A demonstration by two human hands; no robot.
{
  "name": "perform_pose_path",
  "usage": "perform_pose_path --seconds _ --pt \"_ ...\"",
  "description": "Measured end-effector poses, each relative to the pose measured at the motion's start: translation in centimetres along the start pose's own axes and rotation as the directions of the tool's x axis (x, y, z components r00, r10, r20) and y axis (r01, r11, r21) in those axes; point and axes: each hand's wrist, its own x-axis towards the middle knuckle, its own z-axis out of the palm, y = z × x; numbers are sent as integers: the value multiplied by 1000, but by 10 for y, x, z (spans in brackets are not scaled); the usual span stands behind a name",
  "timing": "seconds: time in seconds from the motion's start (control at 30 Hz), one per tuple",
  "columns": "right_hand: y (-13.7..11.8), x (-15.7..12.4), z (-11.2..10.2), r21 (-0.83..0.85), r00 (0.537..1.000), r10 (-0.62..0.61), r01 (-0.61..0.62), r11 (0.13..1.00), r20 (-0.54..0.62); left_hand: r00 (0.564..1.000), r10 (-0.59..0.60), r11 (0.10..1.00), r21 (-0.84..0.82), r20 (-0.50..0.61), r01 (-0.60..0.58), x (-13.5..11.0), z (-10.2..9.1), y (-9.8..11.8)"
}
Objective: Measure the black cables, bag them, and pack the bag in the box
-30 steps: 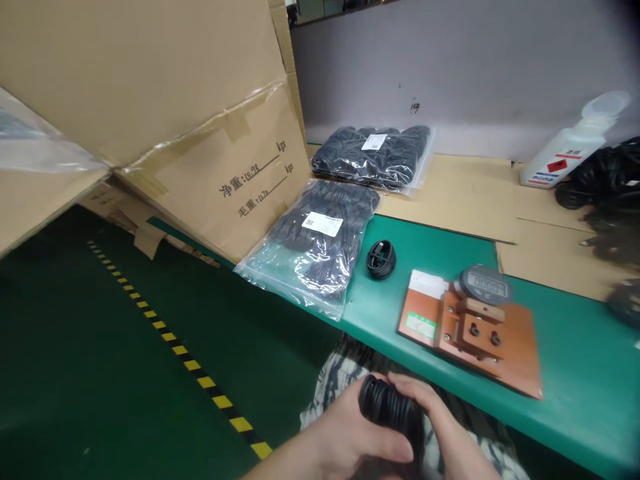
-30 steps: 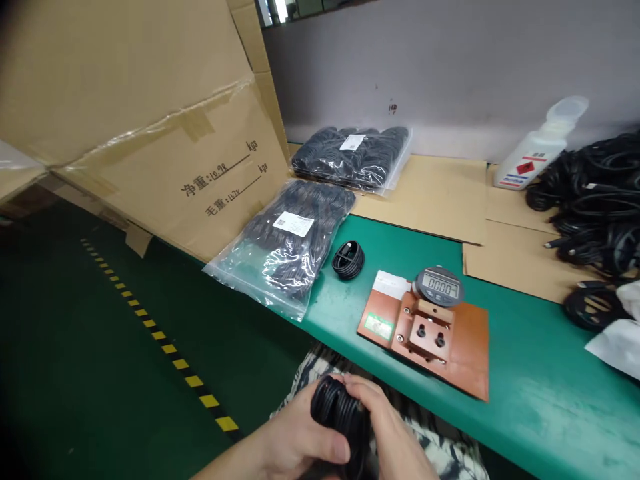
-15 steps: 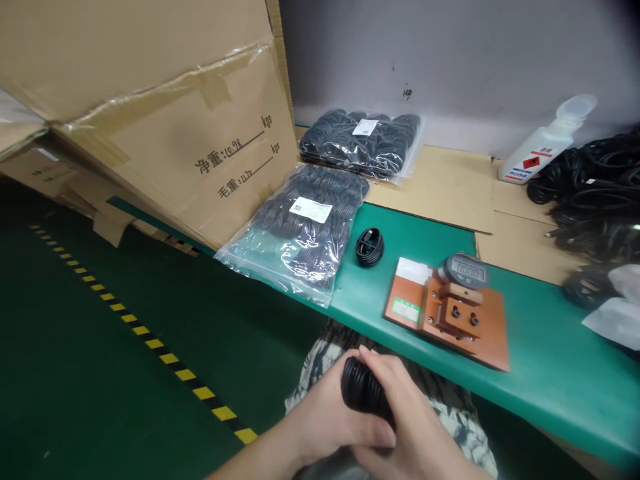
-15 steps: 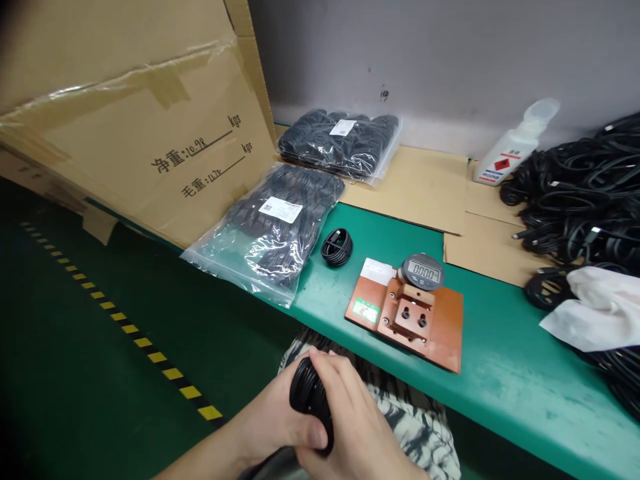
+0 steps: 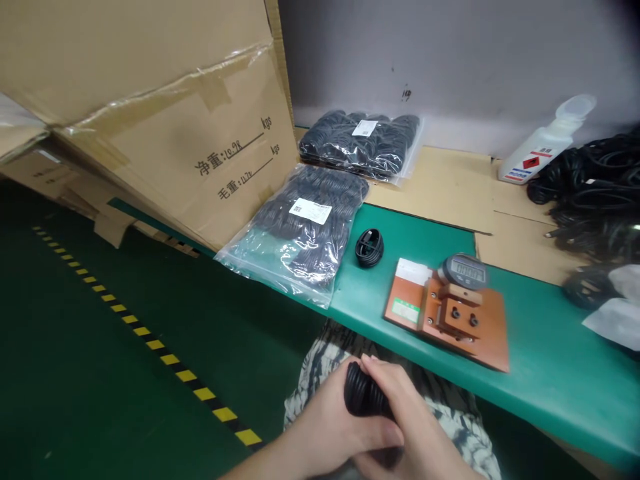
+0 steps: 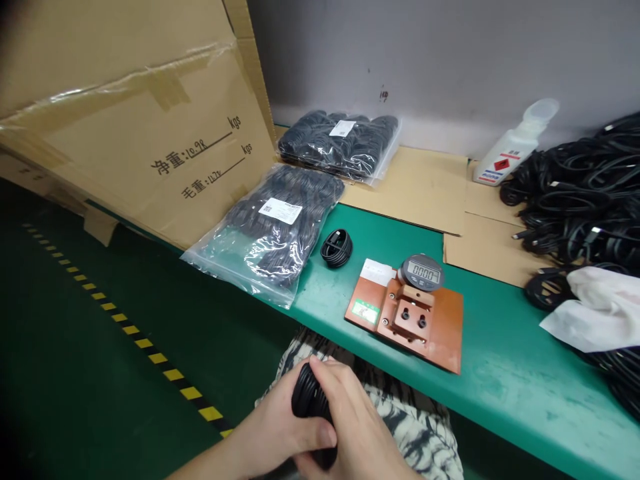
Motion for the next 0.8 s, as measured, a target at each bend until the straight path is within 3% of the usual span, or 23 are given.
perform_pose_path --seconds 0.13,0.3,0.43,0.53,0.6,0.67,0.8 --pt "-3 4 -6 -20 999 -38 38 999 18 996 52 995 77 75 -58 0 2 5" --pt "-2 5 -4 -38 998 -57 57 998 18 990 61 998 -18 129 -59 7 2 5" --pt "-4 7 -4 -3 994 98 -98 995 49 989 -9 988 -152 149 32 12 0 3" --pt "-10 12 -15 90 962 236 -249 964 134 991 0 987 -162 132 21 12 -7 3" --pt "-14 15 -24 181 945 274 -306 935 178 995 39 999 -18 96 -38 9 -14 4" --pt "-17 19 -29 265 957 253 -282 922 140 998 64 974 217 28 -69 5 -19 5" --pt "-23 27 -22 245 973 231 -225 943 6 997 -56 845 529 -57 78 -5 -19 5"
